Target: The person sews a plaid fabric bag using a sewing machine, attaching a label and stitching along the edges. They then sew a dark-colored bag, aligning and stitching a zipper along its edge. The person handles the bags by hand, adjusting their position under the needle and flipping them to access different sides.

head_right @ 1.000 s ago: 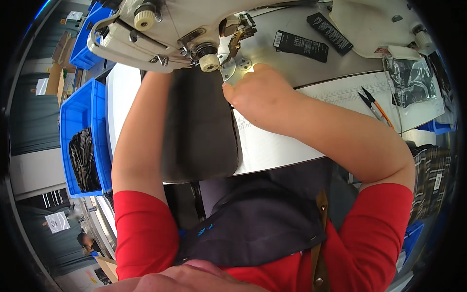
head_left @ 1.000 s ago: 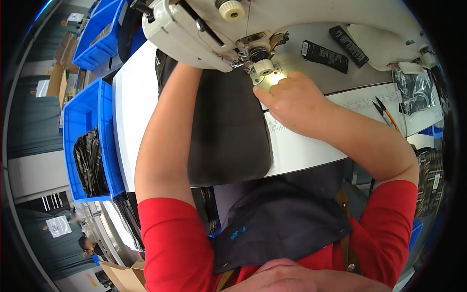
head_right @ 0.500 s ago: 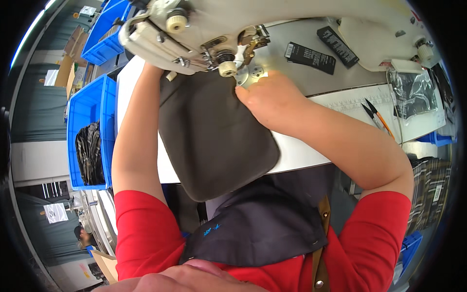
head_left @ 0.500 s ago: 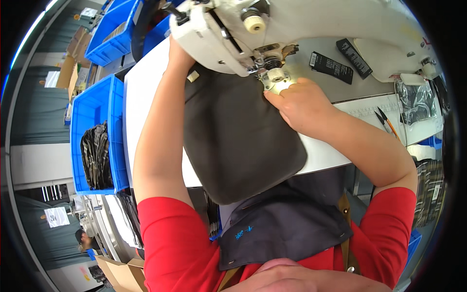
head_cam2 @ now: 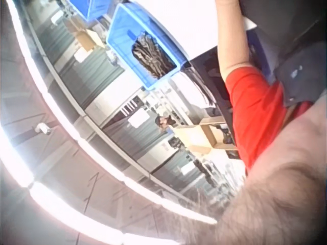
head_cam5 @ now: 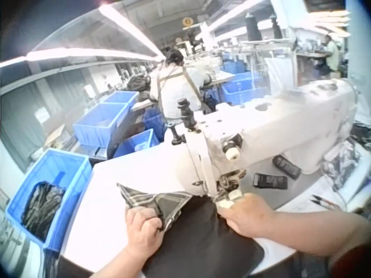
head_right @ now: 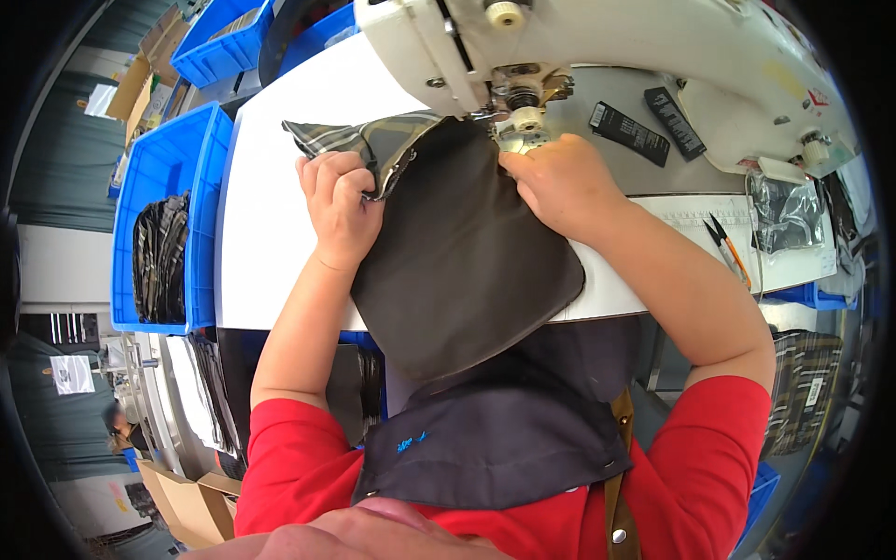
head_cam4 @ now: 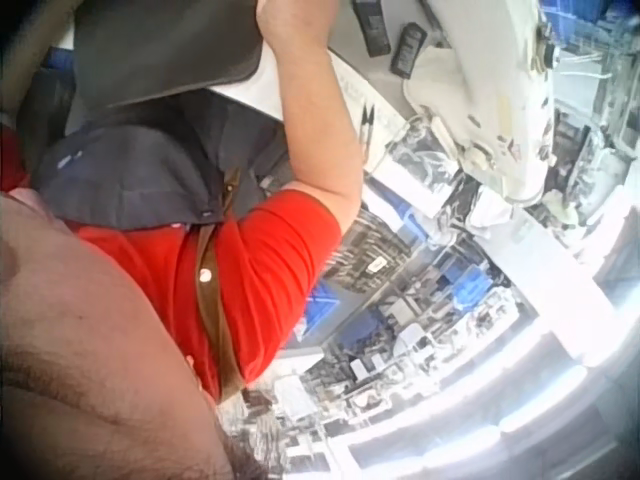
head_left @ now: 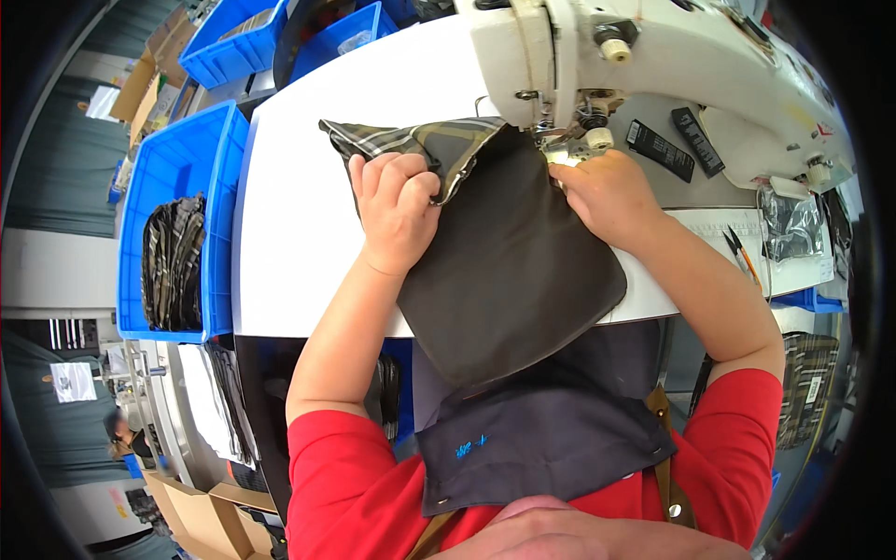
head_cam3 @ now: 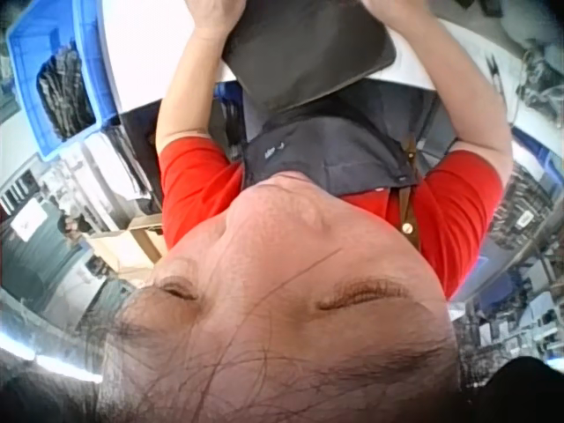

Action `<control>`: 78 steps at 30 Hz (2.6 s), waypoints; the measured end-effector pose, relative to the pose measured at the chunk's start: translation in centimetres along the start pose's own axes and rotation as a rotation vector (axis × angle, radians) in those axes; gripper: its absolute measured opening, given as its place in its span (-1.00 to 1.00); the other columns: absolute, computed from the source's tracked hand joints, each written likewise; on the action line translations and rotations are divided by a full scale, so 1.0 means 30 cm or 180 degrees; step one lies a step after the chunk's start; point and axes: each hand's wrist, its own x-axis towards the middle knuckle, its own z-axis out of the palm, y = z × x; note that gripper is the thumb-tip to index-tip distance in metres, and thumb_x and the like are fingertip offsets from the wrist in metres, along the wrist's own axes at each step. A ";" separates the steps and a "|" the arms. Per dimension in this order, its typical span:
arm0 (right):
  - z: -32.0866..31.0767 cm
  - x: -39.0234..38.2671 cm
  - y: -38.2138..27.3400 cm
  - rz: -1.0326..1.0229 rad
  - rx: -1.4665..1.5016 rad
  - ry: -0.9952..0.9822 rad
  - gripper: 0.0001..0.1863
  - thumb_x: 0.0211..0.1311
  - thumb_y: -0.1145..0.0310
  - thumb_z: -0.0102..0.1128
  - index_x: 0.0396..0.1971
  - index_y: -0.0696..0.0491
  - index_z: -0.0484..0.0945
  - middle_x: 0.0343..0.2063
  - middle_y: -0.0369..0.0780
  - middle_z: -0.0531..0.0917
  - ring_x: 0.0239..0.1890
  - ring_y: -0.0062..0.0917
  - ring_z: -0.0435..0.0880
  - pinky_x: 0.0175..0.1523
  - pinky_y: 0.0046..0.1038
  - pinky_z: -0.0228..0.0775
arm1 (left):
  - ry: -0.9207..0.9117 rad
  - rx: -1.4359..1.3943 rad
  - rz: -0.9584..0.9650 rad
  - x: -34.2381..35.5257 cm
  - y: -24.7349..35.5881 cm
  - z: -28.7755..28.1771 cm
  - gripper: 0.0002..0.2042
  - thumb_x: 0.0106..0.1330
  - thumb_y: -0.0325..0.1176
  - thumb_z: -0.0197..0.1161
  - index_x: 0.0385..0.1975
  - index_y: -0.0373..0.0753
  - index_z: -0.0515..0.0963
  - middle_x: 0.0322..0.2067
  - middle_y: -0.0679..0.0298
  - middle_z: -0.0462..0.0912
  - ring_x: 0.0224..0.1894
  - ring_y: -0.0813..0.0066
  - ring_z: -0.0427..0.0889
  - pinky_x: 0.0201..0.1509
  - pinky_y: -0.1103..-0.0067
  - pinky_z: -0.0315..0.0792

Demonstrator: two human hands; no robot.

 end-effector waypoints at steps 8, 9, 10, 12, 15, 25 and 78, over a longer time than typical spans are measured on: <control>-0.004 -0.003 -0.010 0.0083 0.0036 0.0010 -0.82 0.15 0.47 0.27 -0.22 0.01 0.66 -0.52 -0.19 0.68 -0.39 -0.21 0.67 -0.23 -0.22 0.40 | 0.0451 0.0094 0.0187 0.006 0.007 -0.009 -0.64 -0.17 -0.68 0.27 -0.47 -0.04 0.35 -0.29 0.39 0.55 -0.14 0.29 0.52 0.19 0.33 0.24; -0.001 -0.003 -0.010 0.0071 0.0017 0.0051 -0.82 0.14 0.47 0.28 -0.22 0.01 0.66 -0.52 -0.19 0.68 -0.39 -0.22 0.67 -0.23 -0.22 0.40 | 0.0443 0.0067 0.0161 0.009 0.006 -0.015 -0.64 -0.17 -0.68 0.27 -0.47 -0.04 0.35 -0.29 0.39 0.55 -0.14 0.29 0.52 0.19 0.33 0.24; 0.001 -0.002 -0.010 0.0050 0.0019 0.0077 -0.82 0.14 0.47 0.28 -0.22 0.01 0.66 -0.52 -0.20 0.68 -0.39 -0.23 0.67 -0.23 -0.23 0.41 | 0.0435 0.0038 0.0135 0.010 0.006 -0.019 -0.65 -0.17 -0.68 0.26 -0.47 -0.04 0.35 -0.29 0.39 0.55 -0.14 0.29 0.52 0.20 0.33 0.24; 0.003 0.000 -0.008 0.0019 0.0018 0.0136 -0.81 0.14 0.47 0.29 -0.22 0.01 0.66 -0.51 -0.20 0.68 -0.38 -0.24 0.68 -0.22 -0.23 0.41 | 0.0439 0.0023 0.0122 0.011 0.006 -0.023 -0.66 -0.17 -0.67 0.26 -0.48 -0.04 0.35 -0.29 0.39 0.55 -0.14 0.29 0.52 0.19 0.33 0.24; 0.002 -0.003 -0.008 -0.0024 -0.0040 0.0186 -0.81 0.15 0.46 0.30 -0.20 0.00 0.67 -0.51 -0.21 0.68 -0.38 -0.25 0.68 -0.22 -0.24 0.41 | 0.0475 0.0039 0.0159 0.016 0.006 -0.022 -0.67 -0.17 -0.66 0.26 -0.50 -0.05 0.34 -0.29 0.39 0.55 -0.15 0.29 0.52 0.18 0.34 0.25; 0.001 -0.001 -0.015 0.0012 -0.0210 0.0178 -0.83 0.17 0.42 0.30 -0.21 -0.02 0.66 -0.51 -0.21 0.68 -0.38 -0.24 0.68 -0.21 -0.23 0.41 | 0.0513 -0.0022 0.0158 0.015 0.010 -0.015 -0.72 -0.12 -0.61 0.26 -0.54 -0.05 0.35 -0.30 0.40 0.56 -0.17 0.33 0.53 0.25 0.33 0.22; -0.079 -0.276 -0.344 -0.0899 -0.0194 0.1132 -0.82 0.03 0.40 0.26 -0.35 0.15 0.61 -0.29 -0.16 0.67 -0.09 -0.33 0.71 0.11 -0.29 0.56 | -0.1174 -0.0775 -0.0965 -0.099 0.510 -0.192 -0.44 0.04 -0.53 0.47 0.12 -0.14 0.52 0.12 0.21 0.65 0.27 0.06 0.57 0.22 0.28 0.37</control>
